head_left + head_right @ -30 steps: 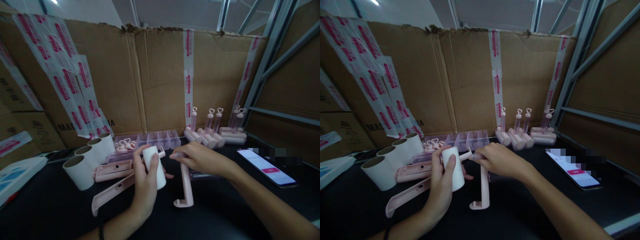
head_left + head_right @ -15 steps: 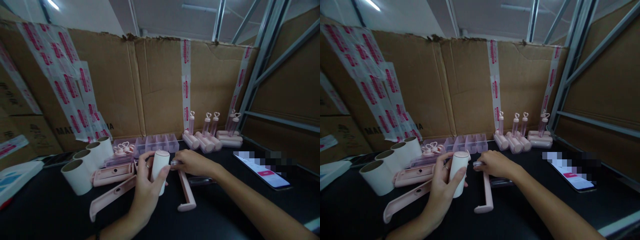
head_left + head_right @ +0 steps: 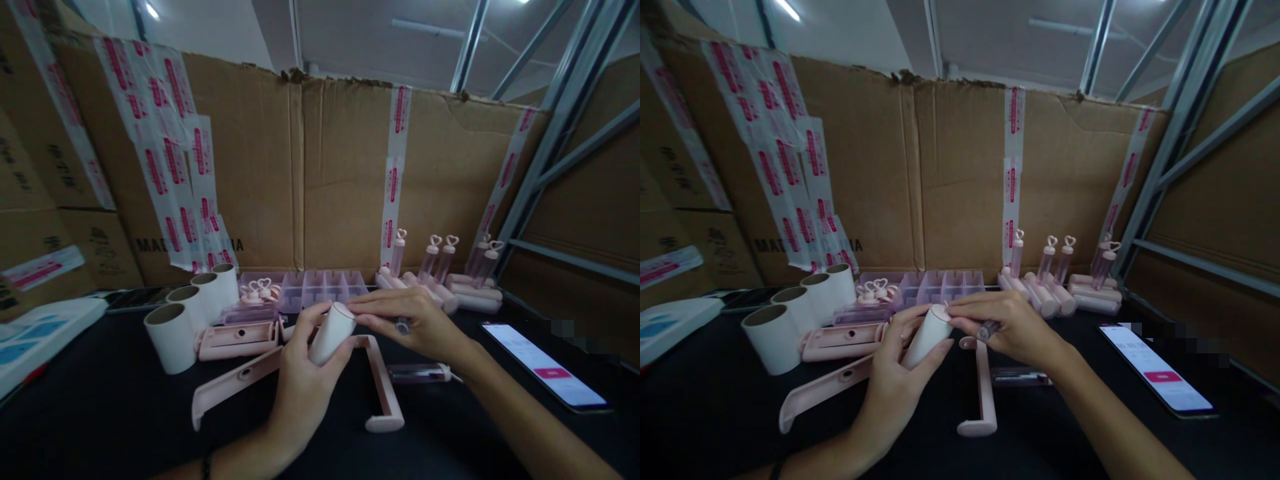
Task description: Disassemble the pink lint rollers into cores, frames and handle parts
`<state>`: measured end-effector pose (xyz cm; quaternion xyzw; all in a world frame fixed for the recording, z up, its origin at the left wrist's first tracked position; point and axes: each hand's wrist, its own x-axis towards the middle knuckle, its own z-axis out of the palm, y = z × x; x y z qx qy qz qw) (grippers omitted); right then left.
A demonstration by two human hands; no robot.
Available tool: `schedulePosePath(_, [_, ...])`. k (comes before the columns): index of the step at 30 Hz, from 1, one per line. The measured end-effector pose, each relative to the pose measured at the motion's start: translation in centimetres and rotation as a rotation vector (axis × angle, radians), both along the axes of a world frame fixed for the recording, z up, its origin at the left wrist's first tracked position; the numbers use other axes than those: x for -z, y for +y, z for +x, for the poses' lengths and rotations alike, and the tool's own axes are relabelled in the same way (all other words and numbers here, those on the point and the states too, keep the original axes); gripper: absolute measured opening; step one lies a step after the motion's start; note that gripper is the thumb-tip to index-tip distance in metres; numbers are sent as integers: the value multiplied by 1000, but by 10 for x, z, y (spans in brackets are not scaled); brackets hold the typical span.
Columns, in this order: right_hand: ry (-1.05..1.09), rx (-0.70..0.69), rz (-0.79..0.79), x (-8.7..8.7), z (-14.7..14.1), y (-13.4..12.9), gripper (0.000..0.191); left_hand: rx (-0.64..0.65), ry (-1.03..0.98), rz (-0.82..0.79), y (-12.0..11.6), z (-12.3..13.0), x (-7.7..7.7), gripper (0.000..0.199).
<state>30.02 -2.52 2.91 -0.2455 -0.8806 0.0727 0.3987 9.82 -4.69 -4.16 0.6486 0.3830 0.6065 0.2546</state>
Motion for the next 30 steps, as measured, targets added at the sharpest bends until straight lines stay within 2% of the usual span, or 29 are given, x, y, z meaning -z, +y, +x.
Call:
schedulePosePath(4, [0, -11, 38, 6, 1, 4, 22, -13, 9, -4, 0, 0, 1, 41])
schedulePosePath(12, [-41, -35, 37, 4, 2, 3, 25, -7, 26, 11, -1, 1, -1, 40])
schedulePosePath(23, [-215, -46, -44, -4, 6, -1, 47, -19, 90, 34, -4, 2, -2, 36])
schedulePosePath(30, [-215, 28, -46, -2, 7, -2, 39, -15, 107, 35, -5, 1, -1, 36])
